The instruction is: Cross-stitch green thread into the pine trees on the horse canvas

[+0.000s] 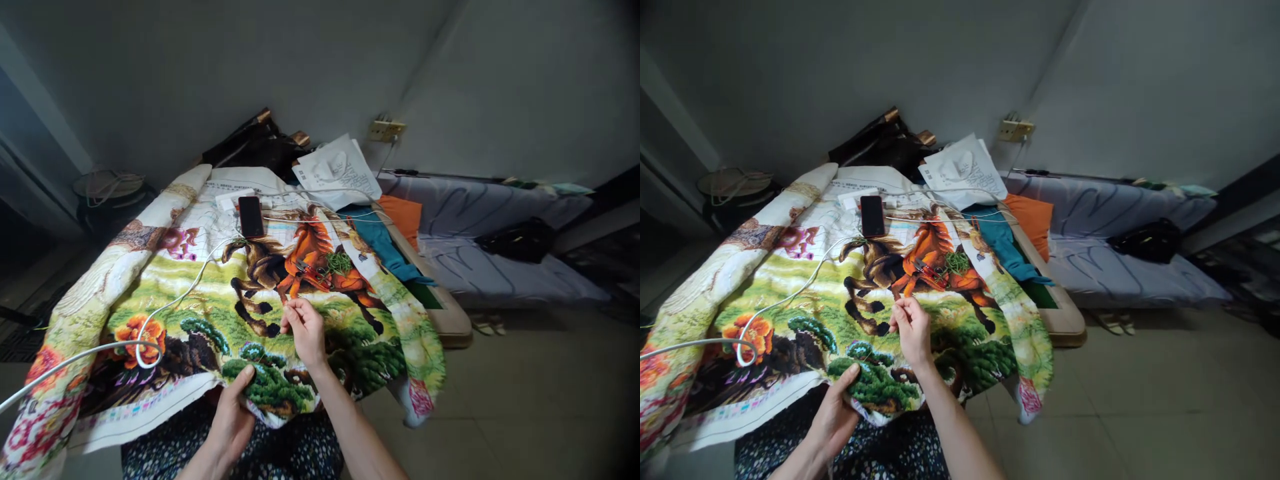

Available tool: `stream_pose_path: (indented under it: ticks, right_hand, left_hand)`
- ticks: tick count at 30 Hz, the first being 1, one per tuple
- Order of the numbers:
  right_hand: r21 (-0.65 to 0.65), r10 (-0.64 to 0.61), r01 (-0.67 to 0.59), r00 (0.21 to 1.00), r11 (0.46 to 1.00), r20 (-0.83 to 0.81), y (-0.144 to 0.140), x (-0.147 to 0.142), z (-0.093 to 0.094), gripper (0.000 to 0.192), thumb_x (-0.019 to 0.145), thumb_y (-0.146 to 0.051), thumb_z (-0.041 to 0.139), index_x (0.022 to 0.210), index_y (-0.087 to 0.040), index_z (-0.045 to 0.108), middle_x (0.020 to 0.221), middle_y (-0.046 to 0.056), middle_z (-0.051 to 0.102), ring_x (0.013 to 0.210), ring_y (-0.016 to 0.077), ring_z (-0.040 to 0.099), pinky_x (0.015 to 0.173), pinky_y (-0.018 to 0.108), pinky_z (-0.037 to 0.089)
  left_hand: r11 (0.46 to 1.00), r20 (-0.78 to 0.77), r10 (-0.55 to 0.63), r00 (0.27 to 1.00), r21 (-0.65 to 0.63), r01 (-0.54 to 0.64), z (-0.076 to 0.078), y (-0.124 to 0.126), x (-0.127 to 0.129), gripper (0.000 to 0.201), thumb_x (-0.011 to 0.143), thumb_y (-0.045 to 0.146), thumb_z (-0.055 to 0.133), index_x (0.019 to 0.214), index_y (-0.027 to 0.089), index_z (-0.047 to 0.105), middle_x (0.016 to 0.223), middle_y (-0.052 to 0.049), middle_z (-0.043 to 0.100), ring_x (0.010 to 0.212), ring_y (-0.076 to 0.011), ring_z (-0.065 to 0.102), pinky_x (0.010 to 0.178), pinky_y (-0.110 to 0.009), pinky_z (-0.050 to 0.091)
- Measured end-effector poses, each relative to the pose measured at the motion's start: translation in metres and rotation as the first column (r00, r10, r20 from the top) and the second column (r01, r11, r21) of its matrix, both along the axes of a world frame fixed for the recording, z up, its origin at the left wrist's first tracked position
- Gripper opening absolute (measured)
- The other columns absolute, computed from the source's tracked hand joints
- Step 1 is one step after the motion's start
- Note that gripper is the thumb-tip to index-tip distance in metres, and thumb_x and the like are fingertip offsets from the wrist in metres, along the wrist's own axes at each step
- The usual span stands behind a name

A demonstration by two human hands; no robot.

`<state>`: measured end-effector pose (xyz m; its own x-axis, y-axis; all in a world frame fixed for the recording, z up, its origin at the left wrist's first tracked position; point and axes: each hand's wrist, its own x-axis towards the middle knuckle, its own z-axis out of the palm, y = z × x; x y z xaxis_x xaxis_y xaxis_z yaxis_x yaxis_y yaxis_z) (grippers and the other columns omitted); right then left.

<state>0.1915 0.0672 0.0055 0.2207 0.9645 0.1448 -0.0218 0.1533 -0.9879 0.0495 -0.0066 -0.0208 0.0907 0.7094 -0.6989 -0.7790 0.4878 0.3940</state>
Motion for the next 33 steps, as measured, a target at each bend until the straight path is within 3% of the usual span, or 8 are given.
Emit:
stream_pose_path:
  ticks: [2, 5, 8, 11, 15, 19, 33]
  right_hand:
    - [-0.009, -0.022, 0.022, 1.0, 1.0, -0.022, -0.003, -0.001, 0.004, 0.023, 0.089, -0.041, 0.055, 0.082, -0.019, 0.053, 0.056, -0.006, 0.057, 0.041, 0.0077, 0.048, 0.043, 0.019, 0.04]
    - [-0.052, -0.024, 0.02, 0.997, 0.998, -0.077, -0.016, -0.004, 0.008, 0.024, 0.09, -0.044, 0.053, 0.082, -0.021, 0.05, 0.044, -0.011, 0.044, 0.036, 0.0072, 0.04, 0.038, 0.017, 0.033]
    - [-0.163, 0.092, -0.103, 0.993, 0.981, -0.075, -0.04, -0.01, 0.007, 0.024, 0.088, -0.044, 0.055, 0.083, -0.02, 0.052, 0.046, -0.011, 0.039, 0.037, 0.0071, 0.04, 0.038, 0.017, 0.034]
    - [-0.281, 0.246, -0.217, 0.966, 0.935, 0.074, -0.066, -0.018, 0.001, 0.02, 0.089, -0.036, 0.051, 0.089, -0.018, 0.06, 0.054, -0.007, 0.048, 0.039, 0.0069, 0.04, 0.037, 0.017, 0.032]
    - [-0.294, 0.26, -0.168, 0.914, 0.941, 0.311, -0.086, -0.029, -0.007, 0.021, 0.089, -0.026, 0.049, 0.087, -0.018, 0.068, 0.052, -0.003, 0.054, 0.044, 0.0104, 0.047, 0.042, 0.019, 0.036]
    - [-0.266, 0.208, -0.102, 0.888, 0.959, 0.41, -0.087, -0.035, -0.01, 0.023, 0.089, -0.025, 0.049, 0.086, -0.019, 0.071, 0.051, -0.001, 0.057, 0.045, 0.0128, 0.05, 0.044, 0.021, 0.039]
    - [-0.264, 0.195, -0.051, 0.81, 0.963, 0.553, -0.083, -0.038, -0.006, 0.023, 0.086, -0.021, 0.049, 0.081, -0.021, 0.072, 0.058, 0.002, 0.064, 0.048, 0.0155, 0.055, 0.047, 0.023, 0.04]
  left_hand:
    - [1.0, -0.01, 0.008, 1.0, -0.014, -0.009, 0.003, 0.001, 0.001, 0.017, 0.064, 0.016, 0.076, 0.081, 0.016, 0.07, 0.079, -0.004, 0.076, 0.074, -0.022, 0.071, 0.082, -0.038, 0.055]
    - [1.0, -0.034, 0.017, 0.999, -0.012, -0.017, 0.003, 0.003, 0.001, 0.015, 0.064, 0.015, 0.075, 0.078, 0.014, 0.07, 0.076, -0.004, 0.076, 0.074, -0.0219, 0.07, 0.081, -0.037, 0.055]
    - [1.0, -0.051, 0.027, 0.998, 0.009, -0.027, 0.0, 0.003, -0.001, 0.018, 0.061, 0.016, 0.077, 0.078, 0.014, 0.071, 0.077, -0.005, 0.075, 0.073, -0.0216, 0.069, 0.076, -0.035, 0.054]
    - [0.999, -0.055, 0.031, 0.998, 0.037, -0.029, -0.006, 0.002, -0.003, 0.019, 0.059, 0.018, 0.079, 0.076, 0.013, 0.07, 0.075, -0.003, 0.074, 0.068, -0.0179, 0.067, 0.069, -0.03, 0.052]
    - [0.998, -0.072, 0.051, 0.996, 0.042, -0.048, -0.01, 0.002, -0.004, 0.017, 0.056, 0.019, 0.081, 0.067, 0.012, 0.069, 0.064, 0.0, 0.07, 0.06, -0.0134, 0.062, 0.062, -0.026, 0.049]
    - [0.998, -0.06, 0.053, 0.997, 0.036, -0.051, -0.01, 0.001, -0.004, 0.017, 0.055, 0.018, 0.082, 0.064, 0.012, 0.069, 0.062, 0.0, 0.068, 0.058, -0.013, 0.06, 0.06, -0.026, 0.049]
    - [0.997, -0.046, 0.078, 0.996, 0.032, -0.076, -0.009, 0.001, -0.004, 0.014, 0.056, 0.014, 0.08, 0.066, 0.012, 0.071, 0.065, -0.002, 0.069, 0.063, -0.014, 0.062, 0.065, -0.025, 0.052]
